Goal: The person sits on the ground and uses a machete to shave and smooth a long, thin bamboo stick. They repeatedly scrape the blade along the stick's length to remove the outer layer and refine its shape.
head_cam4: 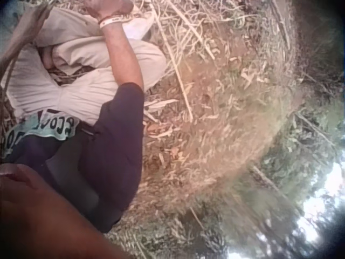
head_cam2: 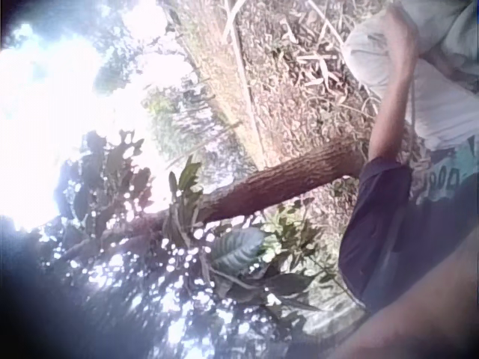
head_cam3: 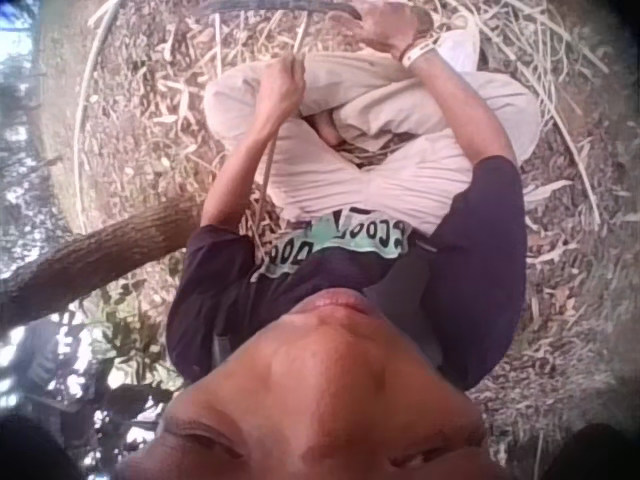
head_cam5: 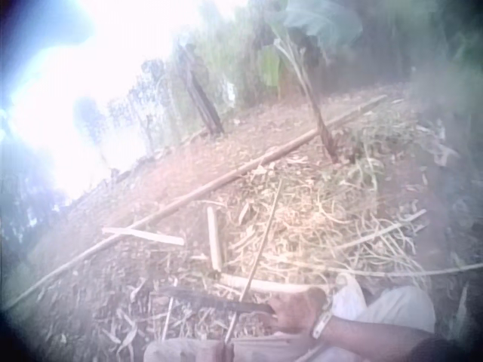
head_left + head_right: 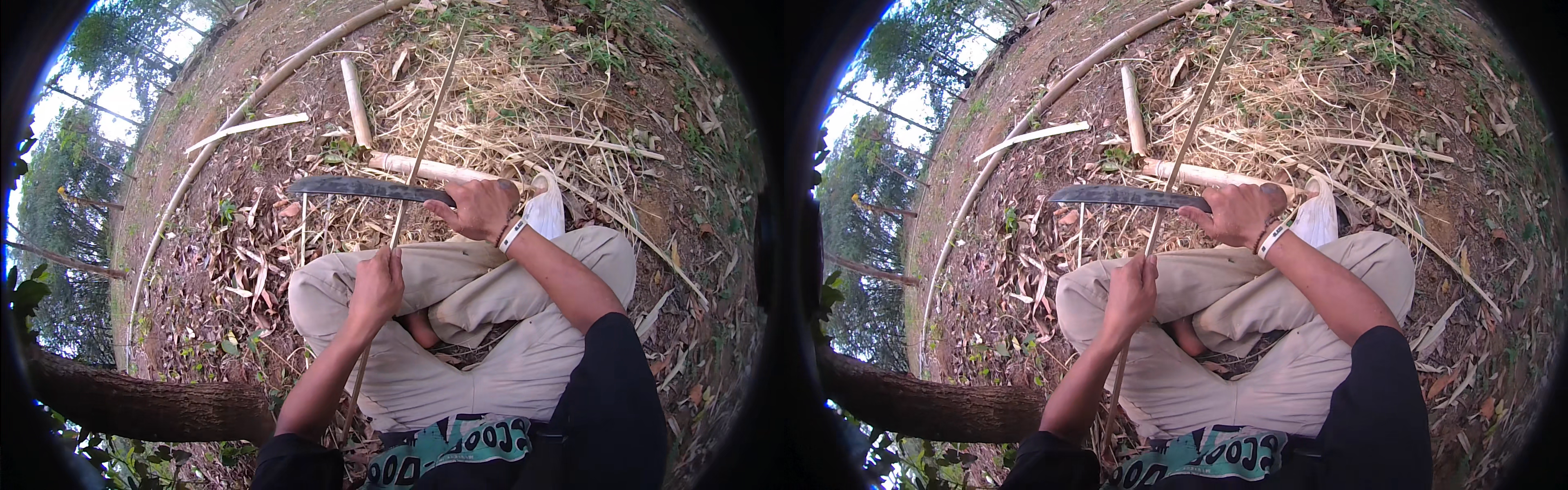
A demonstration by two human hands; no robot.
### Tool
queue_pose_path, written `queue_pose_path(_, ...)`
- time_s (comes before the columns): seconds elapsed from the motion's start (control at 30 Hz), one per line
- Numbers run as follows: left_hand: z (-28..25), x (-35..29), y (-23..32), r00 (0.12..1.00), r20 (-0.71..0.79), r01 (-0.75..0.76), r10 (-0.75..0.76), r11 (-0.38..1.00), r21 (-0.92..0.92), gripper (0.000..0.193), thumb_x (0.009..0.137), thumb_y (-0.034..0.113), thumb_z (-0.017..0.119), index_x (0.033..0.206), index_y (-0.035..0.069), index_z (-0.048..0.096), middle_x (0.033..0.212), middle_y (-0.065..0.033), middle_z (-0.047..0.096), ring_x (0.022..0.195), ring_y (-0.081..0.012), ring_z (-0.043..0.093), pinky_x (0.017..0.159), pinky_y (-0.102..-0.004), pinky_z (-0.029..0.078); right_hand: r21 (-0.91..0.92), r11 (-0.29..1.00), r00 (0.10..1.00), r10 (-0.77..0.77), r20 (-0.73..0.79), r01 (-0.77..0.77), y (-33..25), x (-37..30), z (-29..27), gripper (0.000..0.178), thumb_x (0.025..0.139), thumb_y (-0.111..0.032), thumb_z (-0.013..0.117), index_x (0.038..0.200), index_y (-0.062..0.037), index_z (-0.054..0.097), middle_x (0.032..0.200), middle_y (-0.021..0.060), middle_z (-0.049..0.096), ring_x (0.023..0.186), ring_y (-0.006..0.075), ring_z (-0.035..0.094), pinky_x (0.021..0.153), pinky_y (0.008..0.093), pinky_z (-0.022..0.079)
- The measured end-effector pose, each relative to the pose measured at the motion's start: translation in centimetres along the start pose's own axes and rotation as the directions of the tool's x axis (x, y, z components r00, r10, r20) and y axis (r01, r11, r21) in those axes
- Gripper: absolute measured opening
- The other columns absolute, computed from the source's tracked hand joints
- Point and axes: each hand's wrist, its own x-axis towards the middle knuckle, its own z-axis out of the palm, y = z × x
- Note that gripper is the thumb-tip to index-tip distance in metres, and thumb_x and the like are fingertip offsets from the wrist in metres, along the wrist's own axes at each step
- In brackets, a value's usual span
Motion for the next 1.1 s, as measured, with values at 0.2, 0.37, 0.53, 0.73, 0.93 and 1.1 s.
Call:
queue_pose_path(0.2,-0.1,2.1,-0.1,0.99,-0.088,-0.101,0.106,0.993,0.062,0.033,0.1,0.019,0.049,0.076,-0.004,0.051,0.06,-0.0233,0.056,0.058,-0.0421,0.058,0.056,-0.0488,0.043,0.043,0.998,0.999,-0.042,0.009,0.041,-0.1,0.3,0.6,0.072,0.09,-0.07,0.042,0.075,-0.0037,0.065,0.057,0.0192,0.061,0.057,0.0368,0.065,0.053,0.048,0.051)
queue_pose_path(0.37,0.0,1.3,0.3,0.986,-0.109,-0.125,0.127,0.992,0.019,0.033,0.101,0.019,0.048,0.077,-0.004,0.053,0.057,-0.0214,0.053,0.053,-0.0379,0.056,0.053,-0.0455,0.041,-0.009,0.996,0.996,-0.086,0.017,0.086,1.1,0.8,0.6,0.072,0.089,-0.071,0.041,0.075,-0.0051,0.065,0.056,0.0181,0.06,0.058,0.0352,0.066,0.051,0.0455,0.051)
queue_pose_path(0.53,-3.6,-2.9,-1.1,0.984,-0.18,-0.015,0.018,1.0,0.016,0.034,0.101,0.02,0.047,0.076,-0.002,0.054,0.055,-0.0192,0.051,0.049,-0.0342,0.052,0.052,-0.0441,0.04,-0.053,0.97,0.968,0.229,-0.102,-0.235,6.0,2.1,-0.3,0.074,0.092,-0.069,0.038,0.07,-0.0034,0.066,0.059,0.0194,0.062,0.061,0.0382,0.065,0.055,0.0476,0.05)
queue_pose_path(0.73,-9.2,-5.2,-4.7,0.977,-0.142,0.139,-0.161,0.979,-0.15,0.039,0.103,0.028,0.046,0.073,0.002,0.05,0.05,0.0002,0.041,0.04,-0.0095,0.039,0.039,-0.0298,0.028,0.325,0.926,0.913,0.289,-0.289,-0.19,5.0,5.1,-4.3,0.074,0.096,-0.063,0.041,0.063,0.0008,0.059,0.049,0.0151,0.049,0.048,0.0333,0.05,0.051,0.0434,0.038)
queue_pose_path(0.93,-7.9,-4.3,-2.3,0.921,0.305,0.388,-0.242,0.625,-0.678,0.033,0.105,0.032,0.044,0.08,0.009,0.046,0.053,0.0104,0.028,0.038,-0.0012,0.023,0.035,-0.0213,0.018,0.586,0.809,0.968,0.173,-0.182,-0.035,0.2,2.0,-3.5,0.064,0.093,-0.057,0.054,0.063,-0.0009,0.059,0.049,0.0053,0.043,0.048,0.0156,0.04,0.048,0.0356,0.03)
queue_pose_path(1.1,-5.1,-3.6,-1.4,0.879,0.464,0.44,-0.108,0.559,-0.703,0.032,0.105,0.031,0.043,0.082,0.008,0.046,0.054,0.0101,0.028,0.039,-0.001,0.022,0.036,-0.0206,0.018,0.774,0.63,0.938,0.305,-0.164,-0.069,0.1,1.4,-4.5,0.046,0.088,-0.043,0.07,0.071,-0.0013,0.065,0.054,-0.0024,0.05,0.051,0.0066,0.041,0.049,0.0275,0.031)
